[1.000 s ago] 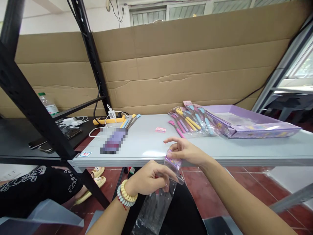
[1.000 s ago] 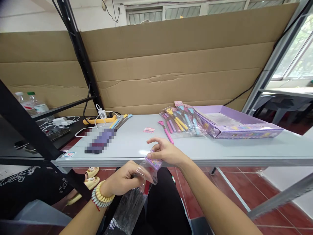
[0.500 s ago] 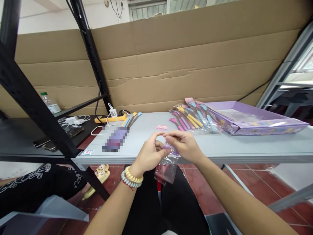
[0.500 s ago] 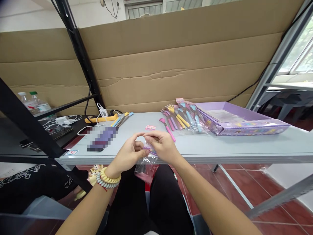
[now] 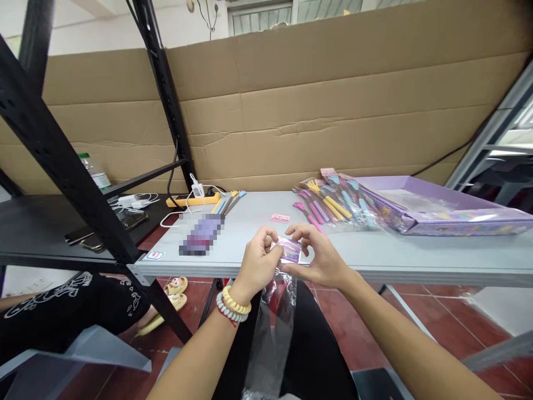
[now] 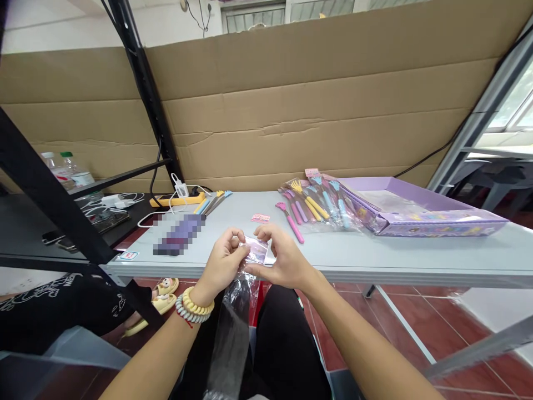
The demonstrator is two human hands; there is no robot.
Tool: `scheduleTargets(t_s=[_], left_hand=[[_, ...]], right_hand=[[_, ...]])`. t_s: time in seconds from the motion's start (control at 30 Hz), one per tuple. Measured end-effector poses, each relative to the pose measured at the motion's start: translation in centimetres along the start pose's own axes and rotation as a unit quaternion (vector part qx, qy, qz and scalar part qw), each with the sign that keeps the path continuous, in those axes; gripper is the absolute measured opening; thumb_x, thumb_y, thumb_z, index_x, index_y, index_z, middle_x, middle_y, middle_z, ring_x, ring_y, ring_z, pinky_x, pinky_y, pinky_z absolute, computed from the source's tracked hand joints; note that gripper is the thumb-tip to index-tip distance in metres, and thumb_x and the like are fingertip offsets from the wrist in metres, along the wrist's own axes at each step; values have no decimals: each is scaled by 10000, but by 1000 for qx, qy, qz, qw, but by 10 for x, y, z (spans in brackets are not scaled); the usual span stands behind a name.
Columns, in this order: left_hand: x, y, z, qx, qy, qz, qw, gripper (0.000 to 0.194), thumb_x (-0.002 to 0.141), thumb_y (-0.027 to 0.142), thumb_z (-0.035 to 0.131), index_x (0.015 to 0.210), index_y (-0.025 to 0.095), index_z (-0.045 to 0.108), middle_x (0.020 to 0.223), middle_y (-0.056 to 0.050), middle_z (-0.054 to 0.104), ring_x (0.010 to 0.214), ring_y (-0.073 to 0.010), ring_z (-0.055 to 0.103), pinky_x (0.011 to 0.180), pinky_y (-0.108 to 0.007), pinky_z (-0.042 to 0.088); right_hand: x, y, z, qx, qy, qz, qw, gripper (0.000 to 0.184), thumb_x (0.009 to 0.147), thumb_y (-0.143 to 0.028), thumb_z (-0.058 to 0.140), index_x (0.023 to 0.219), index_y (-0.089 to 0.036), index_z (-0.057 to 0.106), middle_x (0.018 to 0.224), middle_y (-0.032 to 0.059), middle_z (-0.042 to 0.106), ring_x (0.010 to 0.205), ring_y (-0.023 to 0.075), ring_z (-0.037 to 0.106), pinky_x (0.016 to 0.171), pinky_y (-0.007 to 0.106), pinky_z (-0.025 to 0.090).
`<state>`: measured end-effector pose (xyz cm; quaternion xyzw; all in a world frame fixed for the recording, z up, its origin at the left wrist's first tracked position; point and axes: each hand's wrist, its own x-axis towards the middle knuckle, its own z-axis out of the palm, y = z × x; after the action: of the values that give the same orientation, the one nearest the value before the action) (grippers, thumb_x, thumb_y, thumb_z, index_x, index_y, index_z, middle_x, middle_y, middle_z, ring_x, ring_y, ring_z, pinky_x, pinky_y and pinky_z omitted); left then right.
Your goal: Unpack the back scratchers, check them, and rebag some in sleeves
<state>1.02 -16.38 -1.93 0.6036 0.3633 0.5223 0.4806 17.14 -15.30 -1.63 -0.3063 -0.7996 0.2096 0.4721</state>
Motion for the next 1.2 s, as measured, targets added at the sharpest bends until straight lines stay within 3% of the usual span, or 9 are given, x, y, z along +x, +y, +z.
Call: scheduleTargets(t_s=[0.13,0.4,0.63,0.73,0.83,0.97,1.07,1.13,1.2], left_hand=[[-1,-1,-3,14,6,14,1000,295,824,348,543,1062,233,412,539,103,464,410,-66,396,427,-175,283],[-2,-2,-8,55,-19,61,996,350,844,388,541,1096,219,367,561,100,437,457,-72,352,471,-192,269],[-1,0,-10,104,-25,92,990,350,869,369,512,1143,201,376,575,93,425,499,-84,380,522,-205,297],[1,2,-11,128,-27,102,986,354,877,358,500,1168,198,378,568,94,430,490,-84,391,533,-210,312],[4,4,-13,148,-25,107,983,422,857,334,532,1220,194,371,590,80,482,504,-87,433,533,-213,327],[4,2,-18,151,-41,77,985,557,791,246,596,1284,191,343,600,74,531,545,-104,515,558,-221,382],[2,-3,-23,152,-39,45,987,579,758,185,591,1288,182,359,645,56,583,563,-106,546,588,-234,422],[1,-6,-27,148,-21,20,989,564,742,182,598,1265,170,388,661,49,594,553,-102,547,579,-234,430],[1,-7,-31,131,-6,-6,991,492,738,210,610,1198,155,443,651,48,581,533,-95,537,546,-226,425]], right_hand=[[-1,-3,-3,-36,-39,-52,997,95,849,-281,509,787,-210,499,995,92,618,732,143,556,575,266,440],[1,-6,-5,-28,-7,39,999,204,837,-220,425,705,-194,579,1113,91,642,409,57,477,461,269,465],[4,-13,-6,26,5,114,993,186,799,-340,572,819,-159,610,1095,129,620,510,85,545,402,232,452],[8,-14,-9,29,-44,117,992,229,783,-384,614,770,-156,634,989,111,639,679,142,587,421,204,429],[15,-11,-10,114,-70,173,976,269,735,-419,668,733,-150,654,963,101,636,656,137,572,440,228,445],[29,2,-10,245,2,263,933,306,569,-386,791,576,-133,618,967,107,627,709,156,588,563,288,489],[48,21,-15,309,86,288,902,349,487,-376,818,527,-148,556,752,60,620,681,151,568,583,285,458],[65,36,-21,279,151,284,905,335,499,-391,798,558,-161,562,645,23,583,607,128,525,536,263,406],[83,50,-25,164,168,275,932,269,566,-380,754,618,-157,613,630,18,583,584,120,502,524,255,368]])
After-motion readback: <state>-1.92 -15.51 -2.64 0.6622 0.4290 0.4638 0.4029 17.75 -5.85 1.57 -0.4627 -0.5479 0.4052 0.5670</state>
